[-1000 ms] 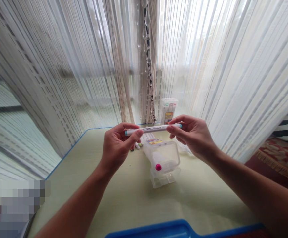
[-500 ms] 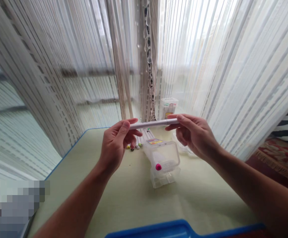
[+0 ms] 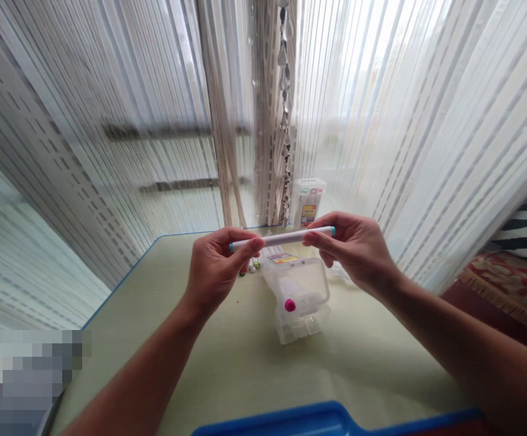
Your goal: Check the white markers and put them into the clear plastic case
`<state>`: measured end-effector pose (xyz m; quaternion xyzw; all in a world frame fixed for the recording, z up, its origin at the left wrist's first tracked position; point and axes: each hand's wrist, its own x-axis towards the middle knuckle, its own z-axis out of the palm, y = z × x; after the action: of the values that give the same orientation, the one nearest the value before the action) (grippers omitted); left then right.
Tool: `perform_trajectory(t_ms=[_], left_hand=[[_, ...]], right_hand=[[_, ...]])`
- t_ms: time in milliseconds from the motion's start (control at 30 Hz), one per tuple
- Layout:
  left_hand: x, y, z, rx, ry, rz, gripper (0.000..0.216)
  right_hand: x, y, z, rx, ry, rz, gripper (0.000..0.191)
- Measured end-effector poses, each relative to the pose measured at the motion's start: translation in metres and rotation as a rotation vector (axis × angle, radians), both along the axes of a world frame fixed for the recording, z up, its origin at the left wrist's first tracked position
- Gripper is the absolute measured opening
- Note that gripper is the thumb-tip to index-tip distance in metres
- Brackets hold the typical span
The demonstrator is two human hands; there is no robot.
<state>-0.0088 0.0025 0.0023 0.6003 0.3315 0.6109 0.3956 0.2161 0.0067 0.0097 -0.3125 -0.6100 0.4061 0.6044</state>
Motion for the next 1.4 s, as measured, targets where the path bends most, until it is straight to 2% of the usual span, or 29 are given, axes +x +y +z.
perform_trajectory(t_ms=[400, 633, 867, 1167, 1400], left_hand=[[-0.0009, 0.0011, 0.0001, -0.067, -0.188, -0.078, 0.034], [-0.0007, 0.0019, -0.0024, -0.023, -0.059, -0.029, 0.027], [-0.0001, -0.0011, -0.0015, -0.050, 0.034, -0.022, 0.026], [-0.0009, 0.0010, -0.0001, -0.069, -0.120, -0.058, 0.024], [0.0005, 0.0012, 0.0034, -0.088, -0.225, -0.095, 0.026]], right_hand=[[0.0030, 0.0030, 0.0026, -0.103, 0.109, 0.065, 0.025], [0.0014, 0.0051, 0.0001, -0.055, 0.076, 0.045, 0.024], [-0.0007, 0.0033, -0.0003, -0.048, 0.057, 0.051, 0.033], [0.0025, 0.0049, 0.0018, -0.098, 0.080, 0.060, 0.023], [0.0044, 0.0045, 0.0033, -0.156, 0.131, 0.085, 0.027]])
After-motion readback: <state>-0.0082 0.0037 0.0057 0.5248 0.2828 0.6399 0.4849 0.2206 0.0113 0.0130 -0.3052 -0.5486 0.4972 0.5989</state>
